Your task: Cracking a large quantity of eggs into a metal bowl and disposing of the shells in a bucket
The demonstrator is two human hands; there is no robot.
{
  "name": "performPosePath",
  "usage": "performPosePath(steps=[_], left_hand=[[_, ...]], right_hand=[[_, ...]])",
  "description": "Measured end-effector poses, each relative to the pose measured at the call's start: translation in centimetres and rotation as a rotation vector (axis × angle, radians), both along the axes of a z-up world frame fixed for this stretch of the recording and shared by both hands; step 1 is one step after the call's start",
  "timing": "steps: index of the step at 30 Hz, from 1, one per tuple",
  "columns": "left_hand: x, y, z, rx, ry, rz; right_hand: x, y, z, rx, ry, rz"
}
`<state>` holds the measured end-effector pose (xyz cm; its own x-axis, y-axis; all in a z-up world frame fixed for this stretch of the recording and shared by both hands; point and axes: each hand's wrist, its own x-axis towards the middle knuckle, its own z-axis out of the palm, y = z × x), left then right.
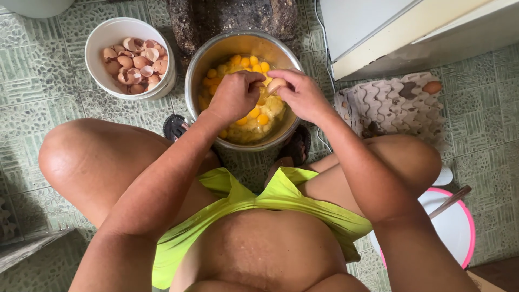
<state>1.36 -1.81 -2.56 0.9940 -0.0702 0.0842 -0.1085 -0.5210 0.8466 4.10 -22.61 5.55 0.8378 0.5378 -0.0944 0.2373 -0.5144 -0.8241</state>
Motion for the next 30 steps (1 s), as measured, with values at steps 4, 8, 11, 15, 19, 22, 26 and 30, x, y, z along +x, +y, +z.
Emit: performPosePath(steps=[4,8,11,15,19,22,26,30], left_hand=[[0.3,0.0,-1.5,0.244,-0.127,0.009],[-0.8,-0.1,0.3,0.453,-0.179,-0.026],[-0.9,-0.3,-0.5,0.589,-0.201,-0.029],[-1.1,0.0,1.0,0.522,-0.183,-0.048],[-0.7,0.6,0.8,0.312,-0.132,-0.051],[-0.6,0.8,0.7,0.21,-0.096,-0.023],[-0.6,0.9,1.9,0.083,0.017,0.063],[-0.4,0.7,2.1,0.0,0.092,0.139]], right_hand=[[1.0,0.0,-2.1,-0.075,-0.146,0.031],[0.4,0.1,-1.9,-0.103,-0.261,0.085],[0.7,0.1,-4.4,-0.162,-0.523,0.099],[0.7,-0.1,-5.1,-0.119,-0.608,0.097],[1.1,-0.1,-5.5,-0.066,-0.665,0.075],[1.0,0.0,-5.2,0.017,-0.626,0.051],[0.5,0.4,-3.7,0.087,-0.436,-0.012],[0.3,0.3,-1.9,0.05,-0.34,-0.018]])
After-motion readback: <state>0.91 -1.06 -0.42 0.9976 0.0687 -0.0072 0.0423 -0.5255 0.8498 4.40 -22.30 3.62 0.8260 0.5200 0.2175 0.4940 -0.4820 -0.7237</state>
